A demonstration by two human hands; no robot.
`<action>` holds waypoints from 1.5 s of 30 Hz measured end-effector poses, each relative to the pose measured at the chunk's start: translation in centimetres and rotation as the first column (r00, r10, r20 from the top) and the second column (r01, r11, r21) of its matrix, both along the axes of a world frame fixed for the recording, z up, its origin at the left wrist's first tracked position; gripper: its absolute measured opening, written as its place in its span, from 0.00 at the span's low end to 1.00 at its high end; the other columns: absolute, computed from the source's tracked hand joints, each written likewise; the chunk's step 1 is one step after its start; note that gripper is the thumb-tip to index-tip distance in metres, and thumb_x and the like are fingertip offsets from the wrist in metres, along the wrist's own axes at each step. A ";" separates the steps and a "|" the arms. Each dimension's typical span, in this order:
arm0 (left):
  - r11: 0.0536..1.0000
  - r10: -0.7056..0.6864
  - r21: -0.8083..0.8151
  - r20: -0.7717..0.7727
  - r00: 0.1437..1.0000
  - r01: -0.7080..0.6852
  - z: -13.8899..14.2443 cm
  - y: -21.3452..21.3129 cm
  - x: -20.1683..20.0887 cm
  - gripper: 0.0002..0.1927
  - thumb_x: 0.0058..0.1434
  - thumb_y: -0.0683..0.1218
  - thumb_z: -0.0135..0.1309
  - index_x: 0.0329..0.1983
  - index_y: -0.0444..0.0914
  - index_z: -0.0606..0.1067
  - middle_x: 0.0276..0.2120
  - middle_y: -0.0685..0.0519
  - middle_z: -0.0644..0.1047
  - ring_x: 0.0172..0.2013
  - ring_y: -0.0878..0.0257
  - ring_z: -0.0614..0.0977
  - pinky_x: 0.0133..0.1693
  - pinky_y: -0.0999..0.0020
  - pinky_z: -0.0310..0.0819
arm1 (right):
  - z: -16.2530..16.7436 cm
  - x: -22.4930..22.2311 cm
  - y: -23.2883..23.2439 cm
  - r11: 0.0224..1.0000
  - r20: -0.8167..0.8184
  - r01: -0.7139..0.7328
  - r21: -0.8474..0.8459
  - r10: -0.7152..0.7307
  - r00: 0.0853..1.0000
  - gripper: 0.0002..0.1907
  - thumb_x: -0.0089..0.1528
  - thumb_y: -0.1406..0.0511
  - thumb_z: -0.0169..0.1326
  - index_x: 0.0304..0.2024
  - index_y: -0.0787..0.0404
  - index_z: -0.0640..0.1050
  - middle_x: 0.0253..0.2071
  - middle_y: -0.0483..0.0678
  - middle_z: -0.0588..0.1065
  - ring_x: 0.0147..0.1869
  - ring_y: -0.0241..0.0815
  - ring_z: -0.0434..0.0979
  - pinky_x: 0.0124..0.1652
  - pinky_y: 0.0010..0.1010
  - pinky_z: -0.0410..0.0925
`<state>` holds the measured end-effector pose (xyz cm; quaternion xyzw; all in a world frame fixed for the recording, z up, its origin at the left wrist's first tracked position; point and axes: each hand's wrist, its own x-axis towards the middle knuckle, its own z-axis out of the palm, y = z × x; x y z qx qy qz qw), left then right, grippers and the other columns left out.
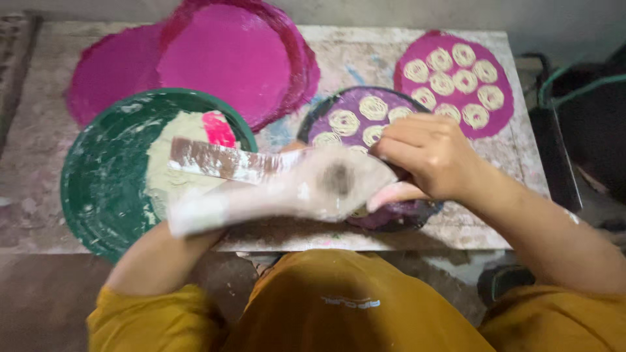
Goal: The person uses a manual dough press to extrude dough into spiral shapes onto a purple tray. They repeatedly load dough into the press, squeeze the handles to form spirals, and refill the press from a green bowl of dough.
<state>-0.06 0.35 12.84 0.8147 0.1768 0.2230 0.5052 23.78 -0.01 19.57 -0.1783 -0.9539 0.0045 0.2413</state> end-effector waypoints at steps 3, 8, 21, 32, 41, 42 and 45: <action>0.959 -0.188 -0.209 0.031 0.982 0.191 1.3 -3.1 -5.0 0.10 0.59 0.46 0.60 0.43 0.38 0.78 0.36 0.44 0.80 0.37 0.51 0.81 0.40 0.57 0.76 | 3.0 -4.7 1.7 0.951 0.068 -0.288 0.114 0.282 0.957 0.39 0.52 0.34 0.55 0.29 0.65 0.74 0.24 0.51 0.71 0.26 0.52 0.72 0.26 0.43 0.63; 0.870 -0.347 -0.377 -0.010 0.938 0.318 -0.1 -6.7 -12.6 0.11 0.59 0.45 0.60 0.44 0.38 0.77 0.37 0.44 0.80 0.38 0.51 0.81 0.41 0.57 0.75 | -0.1 -11.2 -1.2 0.585 0.067 -0.333 -0.739 0.556 0.828 0.27 0.66 0.46 0.53 0.28 0.61 0.73 0.26 0.50 0.71 0.30 0.53 0.75 0.30 0.41 0.64; 0.828 0.533 -0.405 0.354 0.769 -0.388 -1.4 -18.5 -33.5 0.13 0.61 0.41 0.59 0.49 0.37 0.76 0.41 0.45 0.79 0.42 0.51 0.80 0.44 0.57 0.74 | -1.2 -23.2 6.3 0.722 0.325 -0.535 0.439 0.427 0.844 0.13 0.65 0.55 0.58 0.31 0.54 0.76 0.21 0.45 0.73 0.22 0.38 0.74 0.18 0.29 0.66; -0.045 0.985 0.500 0.166 0.044 -0.865 -16.8 -14.2 -37.3 0.16 0.61 0.38 0.59 0.53 0.36 0.76 0.44 0.45 0.78 0.45 0.51 0.79 0.47 0.56 0.73 | -11.1 -40.1 2.0 0.862 0.296 0.017 -0.507 0.156 0.942 0.20 0.59 0.59 0.59 0.52 0.58 0.77 0.44 0.59 0.76 0.49 0.59 0.77 0.48 0.45 0.70; -0.188 0.932 0.127 0.335 -0.136 -0.974 -19.4 -11.0 -38.6 0.19 0.61 0.41 0.60 0.55 0.34 0.74 0.54 0.44 0.76 0.53 0.49 0.78 0.56 0.57 0.71 | -25.0 -43.9 1.2 0.950 0.786 0.100 -0.295 0.182 0.591 0.12 0.61 0.61 0.52 0.41 0.63 0.78 0.35 0.56 0.80 0.41 0.57 0.82 0.40 0.47 0.74; -0.190 0.932 0.153 0.339 -0.129 -0.970 -19.4 -11.1 -38.8 0.17 0.63 0.41 0.60 0.55 0.35 0.75 0.55 0.43 0.75 0.54 0.49 0.77 0.56 0.57 0.71 | -25.2 -44.1 1.9 0.965 0.776 0.070 -0.254 0.161 0.610 0.15 0.62 0.63 0.51 0.48 0.66 0.75 0.33 0.56 0.80 0.39 0.57 0.83 0.37 0.47 0.74; -0.284 0.918 0.381 0.374 -0.134 -0.880 -19.0 -11.5 -39.3 0.19 0.61 0.40 0.61 0.56 0.35 0.75 0.59 0.42 0.73 0.58 0.45 0.75 0.60 0.54 0.68 | -23.9 -44.2 4.5 0.954 0.683 -0.032 -0.299 0.238 0.690 0.16 0.61 0.64 0.50 0.49 0.64 0.73 0.30 0.56 0.79 0.36 0.59 0.82 0.34 0.48 0.73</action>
